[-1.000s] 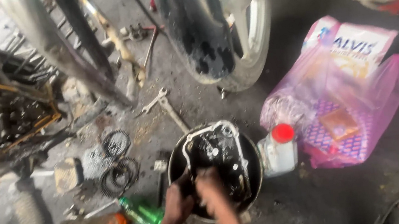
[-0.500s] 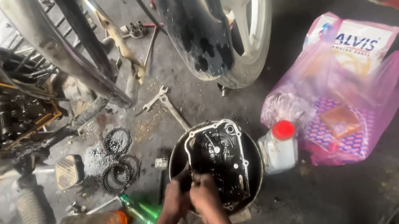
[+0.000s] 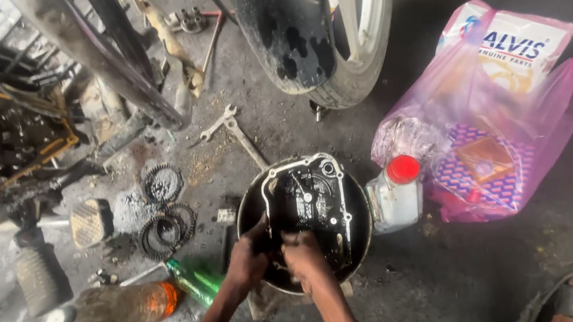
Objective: Cleaning and repairing a motorcycle engine casing and internal parts.
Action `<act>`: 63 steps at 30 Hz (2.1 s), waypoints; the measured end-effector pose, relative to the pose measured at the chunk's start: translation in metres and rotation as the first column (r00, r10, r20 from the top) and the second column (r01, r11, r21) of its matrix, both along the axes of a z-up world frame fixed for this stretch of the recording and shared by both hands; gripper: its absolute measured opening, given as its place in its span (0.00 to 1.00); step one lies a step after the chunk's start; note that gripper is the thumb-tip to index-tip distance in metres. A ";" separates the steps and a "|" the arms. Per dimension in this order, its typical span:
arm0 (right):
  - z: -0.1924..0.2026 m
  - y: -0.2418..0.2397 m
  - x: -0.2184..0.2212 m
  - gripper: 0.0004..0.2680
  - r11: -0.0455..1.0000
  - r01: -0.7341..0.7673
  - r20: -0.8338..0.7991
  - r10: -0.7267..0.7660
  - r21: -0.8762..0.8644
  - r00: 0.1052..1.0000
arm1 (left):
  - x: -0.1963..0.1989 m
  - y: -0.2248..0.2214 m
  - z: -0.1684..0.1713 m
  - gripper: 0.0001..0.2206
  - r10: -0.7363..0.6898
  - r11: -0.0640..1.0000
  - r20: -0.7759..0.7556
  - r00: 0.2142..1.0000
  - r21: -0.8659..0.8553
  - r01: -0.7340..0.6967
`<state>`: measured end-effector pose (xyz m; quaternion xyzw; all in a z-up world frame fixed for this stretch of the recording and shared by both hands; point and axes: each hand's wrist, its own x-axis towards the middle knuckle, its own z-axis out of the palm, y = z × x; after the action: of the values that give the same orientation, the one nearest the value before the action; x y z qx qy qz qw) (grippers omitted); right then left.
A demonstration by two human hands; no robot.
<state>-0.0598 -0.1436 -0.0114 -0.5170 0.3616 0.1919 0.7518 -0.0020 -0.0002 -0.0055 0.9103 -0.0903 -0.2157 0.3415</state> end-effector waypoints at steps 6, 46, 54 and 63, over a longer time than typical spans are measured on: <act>-0.008 0.014 0.003 0.11 0.971 0.180 0.034 -0.188 0.160 0.982 | -0.001 -0.006 0.006 0.28 0.008 1.000 -0.017 1.000 0.008 -0.008; -0.040 0.006 0.044 0.06 0.933 0.336 0.316 -0.360 0.130 0.878 | -0.006 -0.003 -0.008 0.32 0.045 0.995 -0.091 0.995 0.092 -0.037; 0.086 -0.005 0.044 0.12 0.962 0.272 -0.151 -0.267 0.011 0.952 | -0.006 -0.009 0.012 0.34 -0.064 0.998 0.092 0.994 0.000 0.064; -0.010 0.033 0.051 0.14 0.744 0.582 0.106 -0.642 0.328 0.760 | -0.013 -0.029 0.037 0.30 0.117 0.993 -0.161 0.980 0.036 -0.113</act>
<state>-0.0087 -0.1101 -0.0218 -0.2763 0.3992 -0.0749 0.8710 -0.0148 -0.0287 0.0317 0.8979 -0.0066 -0.2703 0.3473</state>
